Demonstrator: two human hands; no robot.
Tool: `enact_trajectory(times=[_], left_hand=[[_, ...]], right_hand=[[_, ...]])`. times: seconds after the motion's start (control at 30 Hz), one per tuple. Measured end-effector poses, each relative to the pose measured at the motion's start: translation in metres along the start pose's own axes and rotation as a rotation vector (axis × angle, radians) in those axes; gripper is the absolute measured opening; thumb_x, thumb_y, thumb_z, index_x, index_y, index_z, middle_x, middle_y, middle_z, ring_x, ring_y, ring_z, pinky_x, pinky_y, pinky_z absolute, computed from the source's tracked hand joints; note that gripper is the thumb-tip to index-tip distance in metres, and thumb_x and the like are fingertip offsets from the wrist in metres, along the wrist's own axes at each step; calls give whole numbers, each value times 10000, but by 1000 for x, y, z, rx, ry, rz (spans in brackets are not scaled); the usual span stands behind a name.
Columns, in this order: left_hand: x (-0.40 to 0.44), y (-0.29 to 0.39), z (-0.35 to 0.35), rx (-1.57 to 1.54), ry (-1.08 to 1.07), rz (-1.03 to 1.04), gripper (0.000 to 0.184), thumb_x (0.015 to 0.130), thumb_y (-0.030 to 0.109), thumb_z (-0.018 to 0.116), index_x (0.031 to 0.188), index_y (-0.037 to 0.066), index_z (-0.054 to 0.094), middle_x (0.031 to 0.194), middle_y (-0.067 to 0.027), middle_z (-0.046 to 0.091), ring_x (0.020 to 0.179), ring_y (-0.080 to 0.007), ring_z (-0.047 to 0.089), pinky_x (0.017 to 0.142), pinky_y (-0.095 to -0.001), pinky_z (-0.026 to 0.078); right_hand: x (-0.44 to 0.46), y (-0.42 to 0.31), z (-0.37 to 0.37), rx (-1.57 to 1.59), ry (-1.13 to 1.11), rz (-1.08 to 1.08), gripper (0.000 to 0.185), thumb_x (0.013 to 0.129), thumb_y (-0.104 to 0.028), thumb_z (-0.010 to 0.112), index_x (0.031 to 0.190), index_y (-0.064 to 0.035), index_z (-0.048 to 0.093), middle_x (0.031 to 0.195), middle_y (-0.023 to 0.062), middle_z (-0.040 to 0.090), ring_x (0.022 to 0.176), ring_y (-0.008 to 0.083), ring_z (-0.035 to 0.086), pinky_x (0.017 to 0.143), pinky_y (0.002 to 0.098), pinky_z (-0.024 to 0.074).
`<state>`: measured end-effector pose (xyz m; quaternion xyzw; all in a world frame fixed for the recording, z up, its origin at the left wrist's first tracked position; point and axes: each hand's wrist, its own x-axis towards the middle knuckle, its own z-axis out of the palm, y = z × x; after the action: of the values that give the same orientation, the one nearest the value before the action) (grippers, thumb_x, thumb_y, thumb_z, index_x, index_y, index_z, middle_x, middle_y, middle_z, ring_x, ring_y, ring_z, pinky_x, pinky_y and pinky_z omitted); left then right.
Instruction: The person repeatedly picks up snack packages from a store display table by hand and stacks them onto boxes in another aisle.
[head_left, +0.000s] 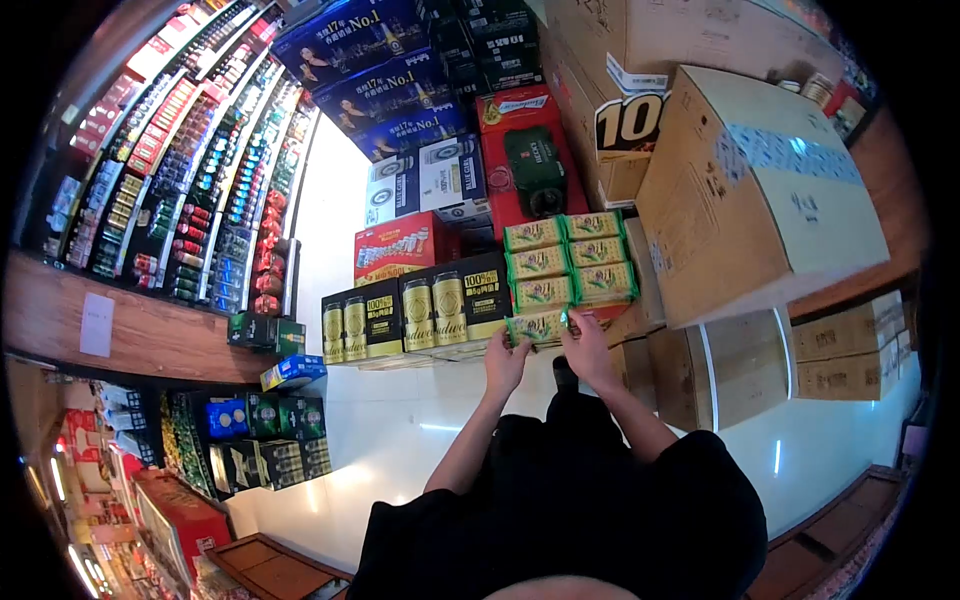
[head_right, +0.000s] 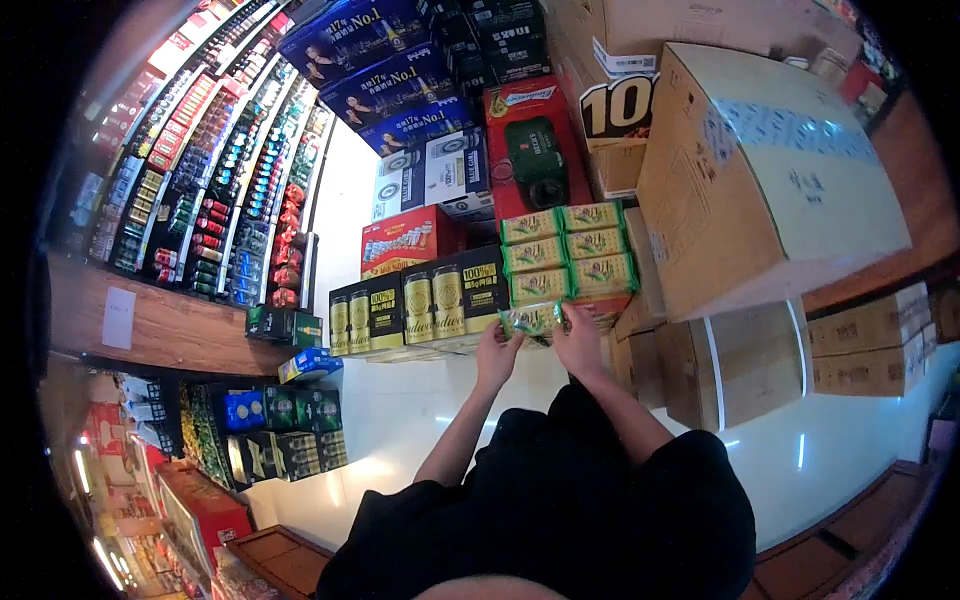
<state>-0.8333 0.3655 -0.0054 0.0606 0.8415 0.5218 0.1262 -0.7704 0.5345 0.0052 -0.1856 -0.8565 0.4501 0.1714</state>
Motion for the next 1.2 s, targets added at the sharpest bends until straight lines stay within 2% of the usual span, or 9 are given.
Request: enact_trajectory(times=[0.1, 0.23, 0.43, 0.53, 0.67, 0.87, 0.9, 1.07, 1.2], left_hand=[[31, 26, 10, 233, 87, 65, 589, 796, 231, 734, 1248, -63, 497, 1058, -196, 555, 929, -278, 591, 799, -359, 496], [56, 25, 24, 227, 86, -11, 538, 803, 219, 724, 1230, -40, 525, 960, -149, 518, 904, -290, 548, 814, -370, 468], [56, 36, 26, 182, 153, -13, 518, 787, 184, 737, 1214, -28, 536, 1055, -180, 550, 951, -294, 553, 822, -372, 469], [56, 27, 22, 249, 194, 167, 496, 778, 173, 739, 1198, -12, 548, 1114, -186, 566, 956, -310, 563, 840, -384, 466], [28, 21, -6, -4, 268, 163, 493, 778, 196, 748, 1176, -22, 556, 1069, -176, 611, 949, -293, 583, 833, -378, 470], [-99, -21, -90, -119, 258, -22, 415, 841, 252, 698, 1118, -33, 580, 957, -155, 639, 853, -250, 620, 775, -354, 499], [-131, -35, -99, -105, 303, -59, 402, 851, 260, 685, 1113, -27, 583, 955, -153, 640, 850, -242, 622, 771, -352, 501], [-306, -115, -136, -187, 386, -256, 406, 879, 310, 644, 1144, 7, 591, 969, -113, 660, 850, -198, 631, 741, -338, 517], [-444, -148, -147, -190, 630, -401, 347, 870, 223, 639, 1143, 17, 587, 987, -129, 659, 865, -220, 636, 736, -344, 519]], right_hand=[[35, 1, -2, 65, -70, 109, 437, 822, -82, 642, 1228, 9, 509, 1047, 171, 595, 929, 294, 619, 822, 379, 495], [60, 1, -7, 103, -131, 203, 470, 832, -97, 639, 1257, -1, 464, 1071, 181, 597, 960, 308, 609, 827, 391, 496], [63, -10, -11, -100, -232, 38, 468, 816, -166, 629, 1218, 22, 480, 1101, 213, 585, 985, 374, 569, 859, 459, 457], [62, -21, -8, -191, -220, -110, 445, 817, -183, 628, 1192, 19, 502, 1104, 211, 587, 1032, 385, 543, 896, 465, 435], [58, -39, 10, -178, -362, -263, 389, 801, -152, 641, 1136, 12, 530, 1088, 212, 586, 1048, 394, 526, 902, 466, 424], [-5, -100, 62, -271, -805, -471, 410, 795, -177, 669, 1133, 20, 547, 1124, 236, 583, 1071, 412, 518, 907, 453, 428], [-22, -109, 74, -286, -898, -555, 435, 802, -248, 665, 1136, 9, 554, 1108, 226, 603, 1042, 405, 547, 877, 451, 449], [-171, -148, 162, -338, -1363, -703, 466, 794, -323, 655, 1123, -5, 565, 929, 187, 664, 908, 376, 625, 800, 461, 489], [-330, -210, 196, -610, -1783, -1215, 348, 856, -326, 547, 1050, -39, 580, 911, 191, 666, 870, 377, 636, 761, 481, 501]])
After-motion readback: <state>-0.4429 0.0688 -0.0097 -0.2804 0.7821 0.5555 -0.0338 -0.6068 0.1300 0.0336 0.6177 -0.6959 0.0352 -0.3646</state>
